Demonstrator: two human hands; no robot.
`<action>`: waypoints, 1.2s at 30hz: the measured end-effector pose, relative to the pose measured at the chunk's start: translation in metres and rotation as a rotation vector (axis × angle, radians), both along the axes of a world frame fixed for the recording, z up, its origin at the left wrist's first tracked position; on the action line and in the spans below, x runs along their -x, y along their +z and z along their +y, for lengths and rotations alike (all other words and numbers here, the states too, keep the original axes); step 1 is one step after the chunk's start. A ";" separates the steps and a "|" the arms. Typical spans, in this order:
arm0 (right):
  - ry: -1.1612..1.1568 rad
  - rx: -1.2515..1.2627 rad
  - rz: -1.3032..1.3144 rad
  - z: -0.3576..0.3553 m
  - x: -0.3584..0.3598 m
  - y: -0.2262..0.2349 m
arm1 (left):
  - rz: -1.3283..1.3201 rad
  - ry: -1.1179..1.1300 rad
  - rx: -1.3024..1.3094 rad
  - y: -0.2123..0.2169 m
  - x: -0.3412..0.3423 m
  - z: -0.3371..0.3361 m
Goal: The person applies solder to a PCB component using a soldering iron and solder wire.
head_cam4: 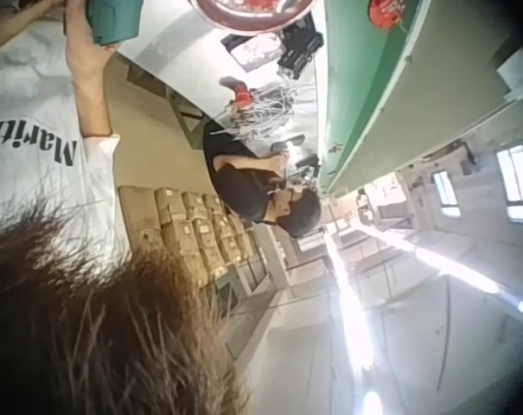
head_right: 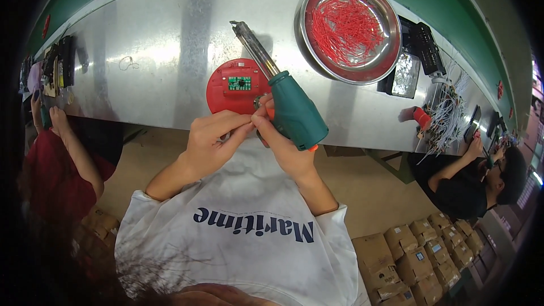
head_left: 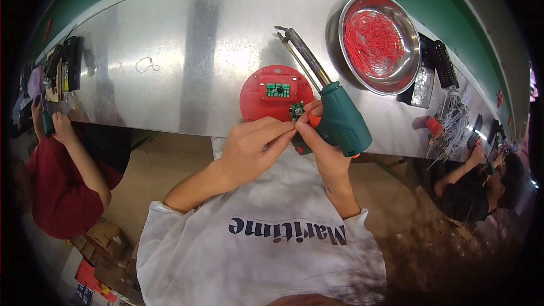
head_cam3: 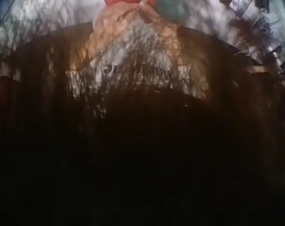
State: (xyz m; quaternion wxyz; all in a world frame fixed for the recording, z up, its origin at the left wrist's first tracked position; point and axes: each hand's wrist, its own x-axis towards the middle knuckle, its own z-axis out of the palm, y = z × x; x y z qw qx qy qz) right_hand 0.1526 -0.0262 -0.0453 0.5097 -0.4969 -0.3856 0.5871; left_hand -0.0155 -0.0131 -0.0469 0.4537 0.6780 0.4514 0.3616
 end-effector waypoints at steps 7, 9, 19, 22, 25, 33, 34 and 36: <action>-0.052 0.042 0.131 -0.003 -0.003 -0.004 | -0.065 0.015 0.114 0.005 0.002 0.001; -0.045 0.040 0.137 -0.003 -0.003 -0.005 | -0.057 0.009 0.109 0.006 0.001 0.000; -0.052 0.038 0.087 -0.003 -0.001 0.001 | 0.139 0.030 -0.280 -0.004 -0.001 -0.002; -0.034 0.052 0.008 -0.002 0.001 0.006 | 0.245 0.011 -0.412 -0.002 -0.001 -0.001; -0.024 0.058 -0.005 -0.002 0.002 0.005 | 0.281 0.012 -0.433 -0.001 -0.002 -0.001; -0.043 0.050 0.022 -0.002 0.003 0.001 | 0.194 0.054 -0.332 -0.001 -0.002 -0.003; -0.038 0.073 0.044 -0.002 0.003 0.002 | 0.196 0.051 -0.306 -0.001 -0.002 -0.004; -0.034 0.097 0.067 -0.003 0.003 0.002 | 0.197 0.049 -0.279 -0.001 -0.002 -0.005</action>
